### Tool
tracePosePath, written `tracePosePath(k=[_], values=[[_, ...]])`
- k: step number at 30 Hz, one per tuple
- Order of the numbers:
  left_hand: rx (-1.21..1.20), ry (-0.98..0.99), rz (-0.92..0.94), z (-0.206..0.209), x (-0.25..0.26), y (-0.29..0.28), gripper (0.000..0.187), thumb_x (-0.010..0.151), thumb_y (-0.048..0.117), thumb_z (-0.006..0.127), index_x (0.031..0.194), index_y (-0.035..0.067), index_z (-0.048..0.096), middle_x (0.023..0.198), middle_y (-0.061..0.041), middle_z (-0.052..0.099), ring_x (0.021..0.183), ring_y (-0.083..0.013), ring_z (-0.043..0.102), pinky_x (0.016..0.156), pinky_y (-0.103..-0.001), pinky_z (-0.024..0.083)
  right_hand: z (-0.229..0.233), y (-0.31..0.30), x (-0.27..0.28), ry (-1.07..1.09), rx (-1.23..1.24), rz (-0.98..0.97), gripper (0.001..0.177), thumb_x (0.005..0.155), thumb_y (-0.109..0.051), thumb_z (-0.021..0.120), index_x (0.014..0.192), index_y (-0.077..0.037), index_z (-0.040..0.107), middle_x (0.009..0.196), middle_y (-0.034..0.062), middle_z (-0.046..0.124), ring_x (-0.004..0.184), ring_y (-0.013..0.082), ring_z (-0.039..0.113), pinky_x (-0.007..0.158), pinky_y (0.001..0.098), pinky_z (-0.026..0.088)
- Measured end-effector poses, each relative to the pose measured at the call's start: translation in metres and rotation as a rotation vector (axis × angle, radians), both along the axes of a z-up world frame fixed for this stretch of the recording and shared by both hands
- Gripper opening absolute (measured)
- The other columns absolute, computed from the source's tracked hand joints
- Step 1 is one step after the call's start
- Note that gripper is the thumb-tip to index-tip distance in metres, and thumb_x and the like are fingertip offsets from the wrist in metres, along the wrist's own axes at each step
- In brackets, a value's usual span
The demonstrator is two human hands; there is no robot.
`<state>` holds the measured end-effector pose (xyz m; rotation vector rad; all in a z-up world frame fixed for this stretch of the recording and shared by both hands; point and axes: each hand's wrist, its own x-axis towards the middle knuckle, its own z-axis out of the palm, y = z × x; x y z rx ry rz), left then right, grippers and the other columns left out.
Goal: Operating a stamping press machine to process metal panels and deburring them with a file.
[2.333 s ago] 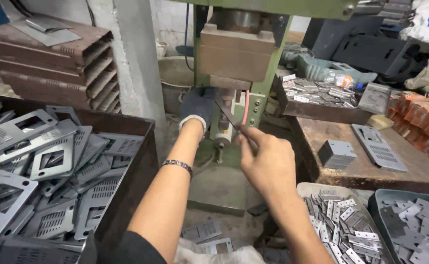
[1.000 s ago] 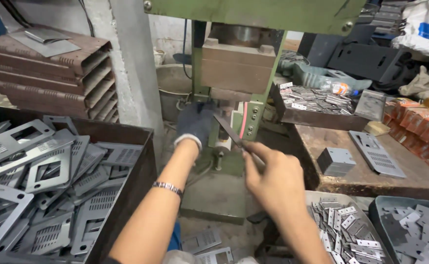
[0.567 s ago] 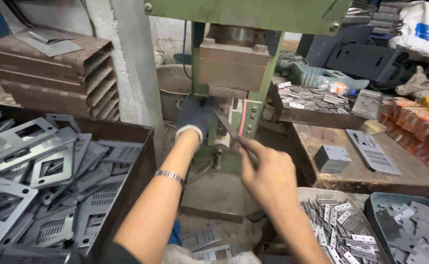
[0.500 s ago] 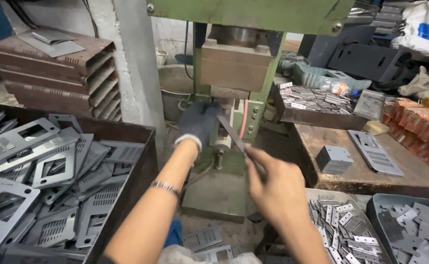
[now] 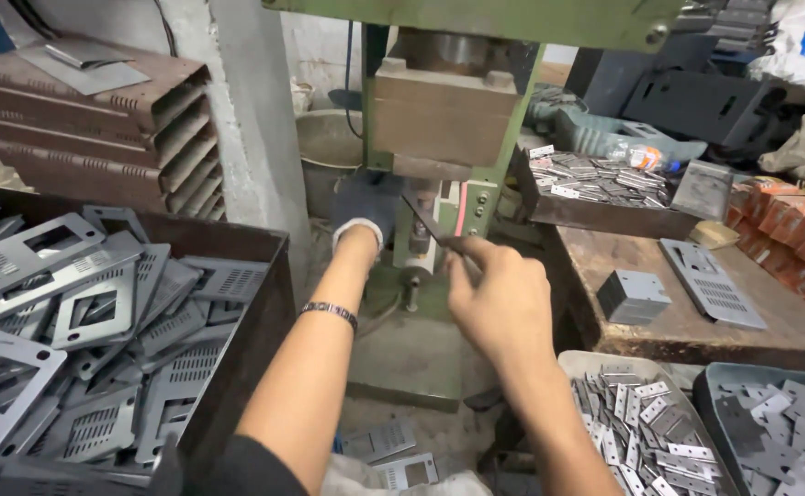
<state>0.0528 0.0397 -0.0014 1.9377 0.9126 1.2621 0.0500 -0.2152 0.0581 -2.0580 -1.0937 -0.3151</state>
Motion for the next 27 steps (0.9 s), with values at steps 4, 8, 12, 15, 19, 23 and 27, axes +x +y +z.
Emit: tracePosePath(k=[4, 8, 12, 15, 19, 23, 27], values=[[-0.013, 0.061, 0.013, -0.003, 0.01, 0.01, 0.042, 0.085, 0.043, 0.068, 0.11, 0.01, 0.077, 0.111, -0.019, 0.073, 0.108, -0.0403, 0.068, 0.091, -0.047, 0.053, -0.005, -0.005, 0.002, 0.031, 0.024, 0.027, 0.027, 0.087, -0.025, 0.068, 0.111, -0.018, 0.079, 0.082, 0.0191, 0.074, 0.076, 0.0376, 0.072, 0.073, 0.0452, 0.058], [-0.042, 0.079, 0.042, 0.017, -0.004, -0.023, 0.042, 0.089, 0.044, 0.067, 0.11, 0.01, 0.077, 0.112, -0.019, 0.072, 0.108, -0.041, 0.067, 0.092, -0.047, 0.053, -0.01, -0.024, -0.003, 0.035, 0.033, 0.05, 0.028, 0.088, -0.025, 0.068, 0.113, -0.016, 0.077, 0.082, 0.0196, 0.073, 0.076, 0.0378, 0.072, 0.072, 0.0451, 0.057], [-0.21, -0.11, -0.14, -0.006, -0.016, -0.045, 0.039, 0.088, 0.039, 0.064, 0.106, 0.008, 0.077, 0.106, -0.019, 0.076, 0.1, -0.0412, 0.071, 0.087, -0.047, 0.055, -0.015, -0.053, -0.02, -0.03, 0.03, 0.057, 0.029, 0.087, -0.021, 0.068, 0.114, -0.015, 0.077, 0.08, 0.0208, 0.072, 0.074, 0.0388, 0.072, 0.069, 0.0466, 0.056], [-0.196, -0.222, -0.248, 0.001, -0.031, -0.056, 0.039, 0.085, 0.037, 0.064, 0.104, 0.006, 0.078, 0.1, -0.018, 0.079, 0.096, -0.0381, 0.075, 0.084, -0.045, 0.057, -0.013, -0.057, -0.024, -0.011, 0.027, 0.054, 0.03, 0.085, -0.02, 0.069, 0.114, -0.015, 0.076, 0.078, 0.0206, 0.072, 0.071, 0.0381, 0.072, 0.067, 0.0472, 0.056], [-0.025, -0.097, -0.127, -0.008, -0.02, -0.027, 0.042, 0.089, 0.041, 0.063, 0.106, 0.006, 0.077, 0.105, -0.018, 0.076, 0.101, -0.0383, 0.072, 0.088, -0.044, 0.053, -0.012, -0.034, -0.017, -0.012, 0.033, 0.051, 0.029, 0.084, -0.02, 0.07, 0.112, -0.015, 0.077, 0.078, 0.0203, 0.072, 0.072, 0.0385, 0.072, 0.067, 0.0471, 0.056], [0.002, 0.031, -0.009, -0.01, 0.003, 0.015, 0.048, 0.089, 0.049, 0.067, 0.11, 0.007, 0.076, 0.111, -0.022, 0.072, 0.11, -0.0416, 0.066, 0.092, -0.047, 0.051, -0.005, -0.001, -0.003, -0.027, -0.026, -0.005, 0.026, 0.086, -0.023, 0.069, 0.109, -0.016, 0.079, 0.081, 0.0195, 0.073, 0.076, 0.0391, 0.072, 0.074, 0.0473, 0.057], [0.046, 0.136, -0.027, -0.009, 0.015, 0.033, 0.047, 0.088, 0.051, 0.06, 0.108, 0.013, 0.078, 0.113, -0.017, 0.073, 0.111, -0.0404, 0.066, 0.093, -0.048, 0.052, -0.004, 0.005, 0.005, -0.081, 0.001, 0.009, 0.026, 0.085, -0.023, 0.07, 0.108, -0.014, 0.079, 0.085, 0.0203, 0.074, 0.081, 0.0397, 0.071, 0.078, 0.0474, 0.057]])
